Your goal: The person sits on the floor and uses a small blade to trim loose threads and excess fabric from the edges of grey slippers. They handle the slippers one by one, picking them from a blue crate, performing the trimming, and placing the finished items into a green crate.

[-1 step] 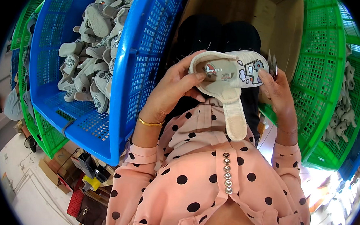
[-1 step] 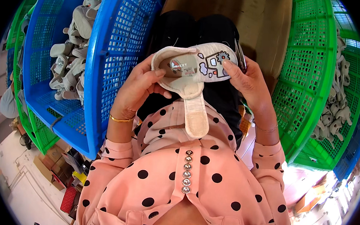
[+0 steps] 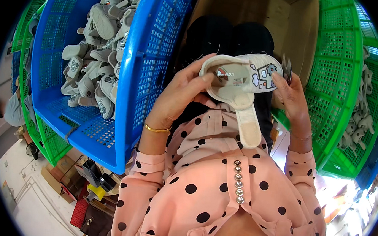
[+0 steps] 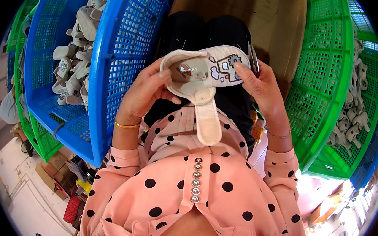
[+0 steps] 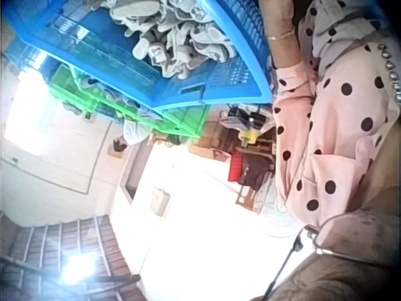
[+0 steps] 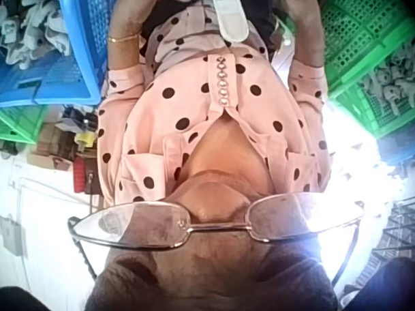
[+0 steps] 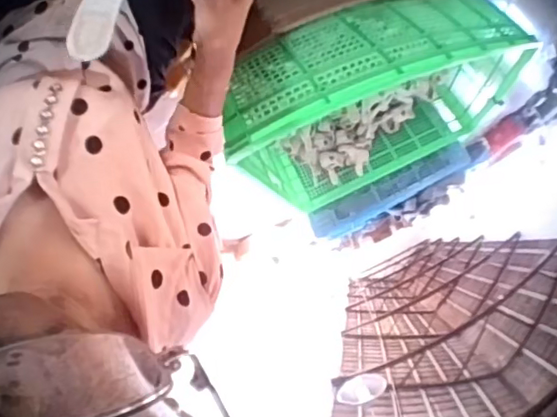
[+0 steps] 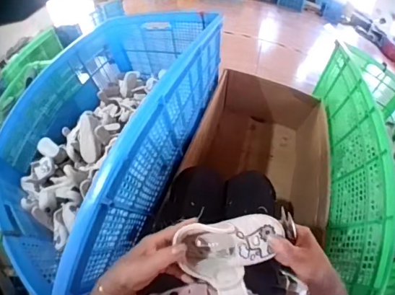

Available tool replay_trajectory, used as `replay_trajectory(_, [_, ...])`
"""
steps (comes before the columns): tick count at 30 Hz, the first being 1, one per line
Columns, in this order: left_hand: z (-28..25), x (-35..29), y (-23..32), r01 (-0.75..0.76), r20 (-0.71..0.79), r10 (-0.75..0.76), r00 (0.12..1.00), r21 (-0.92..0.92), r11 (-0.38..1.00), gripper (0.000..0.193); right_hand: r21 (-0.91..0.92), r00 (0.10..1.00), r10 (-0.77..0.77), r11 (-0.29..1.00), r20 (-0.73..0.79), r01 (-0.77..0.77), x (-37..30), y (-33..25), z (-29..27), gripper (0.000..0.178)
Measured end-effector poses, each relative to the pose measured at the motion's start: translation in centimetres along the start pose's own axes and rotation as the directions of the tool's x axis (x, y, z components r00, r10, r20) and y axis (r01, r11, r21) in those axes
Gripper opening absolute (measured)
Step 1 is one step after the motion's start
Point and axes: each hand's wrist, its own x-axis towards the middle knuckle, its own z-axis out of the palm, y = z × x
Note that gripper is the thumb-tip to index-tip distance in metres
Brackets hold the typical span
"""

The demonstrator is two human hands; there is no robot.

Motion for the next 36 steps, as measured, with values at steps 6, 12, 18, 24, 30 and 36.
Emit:
replay_trajectory(6, [-2.8,0.5,-2.8,-0.203,-0.366,0.312,0.876,0.308,0.929,0.012,0.183,0.996,-0.008,0.983,-0.090,0.024,0.2,1.7,-0.8,0.018])
replay_trajectory(12, [-1.3,1.5,-3.6,-0.414,-0.348,0.663,0.663,0.568,0.711,0.011,0.169,0.986,0.004,0.985,-0.164,0.025,0.0,1.1,-0.2,0.018])
replay_trajectory(18, [-1.5,0.8,-1.9,-0.264,-0.252,0.621,0.742,0.742,0.617,0.013,0.182,0.989,0.007,0.983,-0.150,0.021,0.2,1.6,-0.5,0.020])
replay_trajectory(24, [-1.1,0.9,-0.9,-0.356,-0.134,0.842,0.522,0.863,0.358,0.019,0.212,0.991,0.025,0.977,-0.128,0.003,0.1,1.8,-0.1,0.020])
replay_trajectory(30, [3.7,-1.1,-0.3,-0.495,0.112,0.766,0.634,0.820,0.289,0.031,0.138,0.991,-0.054,0.988,-0.125,0.071,0.1,2.4,1.0,0.022])
replay_trajectory(36, [4.3,0.9,-3.3,-0.375,-0.010,0.605,0.796,0.776,0.506,0.045,-0.232,0.967,-0.243,0.947,-0.070,0.222,-1.6,4.5,2.5,0.034])
